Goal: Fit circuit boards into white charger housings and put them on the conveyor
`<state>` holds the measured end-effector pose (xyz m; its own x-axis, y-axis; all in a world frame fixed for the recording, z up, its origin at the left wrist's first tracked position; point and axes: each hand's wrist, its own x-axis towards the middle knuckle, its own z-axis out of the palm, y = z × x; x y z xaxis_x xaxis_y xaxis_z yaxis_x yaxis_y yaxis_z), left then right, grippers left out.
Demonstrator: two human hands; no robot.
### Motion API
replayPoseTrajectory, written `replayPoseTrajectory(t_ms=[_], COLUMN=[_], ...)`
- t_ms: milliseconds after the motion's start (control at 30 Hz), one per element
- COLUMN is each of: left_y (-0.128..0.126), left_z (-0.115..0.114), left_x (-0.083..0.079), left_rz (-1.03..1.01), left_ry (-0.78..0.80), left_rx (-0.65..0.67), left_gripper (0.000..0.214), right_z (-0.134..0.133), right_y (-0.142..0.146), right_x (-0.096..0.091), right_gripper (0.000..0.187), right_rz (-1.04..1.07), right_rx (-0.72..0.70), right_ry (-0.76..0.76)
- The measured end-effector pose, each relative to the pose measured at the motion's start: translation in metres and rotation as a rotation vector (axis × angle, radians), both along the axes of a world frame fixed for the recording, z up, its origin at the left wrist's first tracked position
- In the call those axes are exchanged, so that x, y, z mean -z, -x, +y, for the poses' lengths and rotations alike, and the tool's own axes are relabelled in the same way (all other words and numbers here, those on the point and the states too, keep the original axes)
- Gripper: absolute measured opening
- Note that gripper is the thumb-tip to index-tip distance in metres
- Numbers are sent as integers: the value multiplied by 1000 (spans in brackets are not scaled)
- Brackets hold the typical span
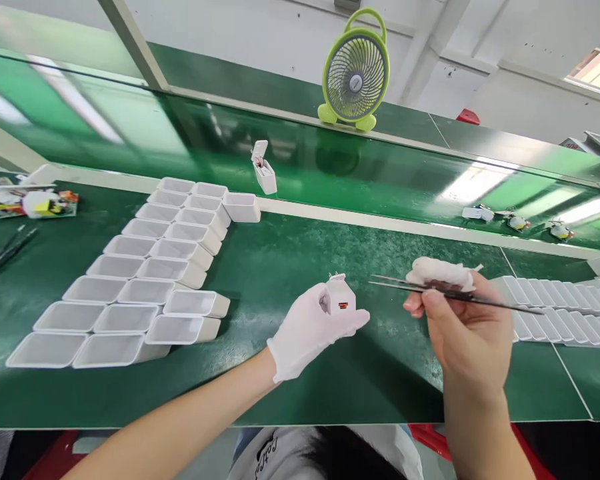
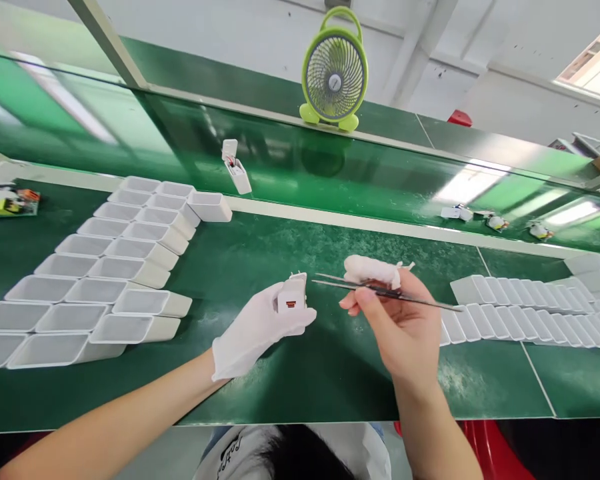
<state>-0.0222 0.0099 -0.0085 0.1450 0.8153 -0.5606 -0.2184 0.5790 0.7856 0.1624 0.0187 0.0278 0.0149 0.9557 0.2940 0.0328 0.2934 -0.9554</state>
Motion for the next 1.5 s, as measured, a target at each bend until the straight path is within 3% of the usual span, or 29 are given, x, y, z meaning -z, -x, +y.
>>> replayPoseTrajectory(t_ms=[133, 333, 467, 567, 700, 867, 933, 1233, 1500], left_y=[0, 1, 1, 2, 1, -2, -2, 1, 3], left_z=[0, 0, 0, -1, -2, -2, -2, -3, -4], left_x=[4, 5, 1, 2, 7, 11, 11, 13, 20], left_rz=[-12, 135, 291, 356, 383, 362, 371, 413, 348], left_ry=[1, 13, -41, -103, -137, -214, -207, -174, -278], left_rx=[-9, 32, 104, 94, 71, -8, -9, 51, 67], left_gripper=[32, 34, 35, 34, 33, 37, 38, 30, 27], right_z=[-1, 9, 11, 10, -1, -17, -19, -17, -13], right_y=[5, 10, 7, 6, 10, 13, 13, 22, 22], right_x=[17, 25, 29, 29, 26, 27, 30, 32, 38], right_gripper=[20, 28, 34, 26, 10, 17, 20, 37, 53], right_rz=[94, 255, 276, 247, 135, -424, -543, -657, -704], right_rx=[-41, -119, -123, -72, -85, -31, -39, -2, -68], right_ry=[44, 426, 434, 368, 161, -180, -272, -645, -712])
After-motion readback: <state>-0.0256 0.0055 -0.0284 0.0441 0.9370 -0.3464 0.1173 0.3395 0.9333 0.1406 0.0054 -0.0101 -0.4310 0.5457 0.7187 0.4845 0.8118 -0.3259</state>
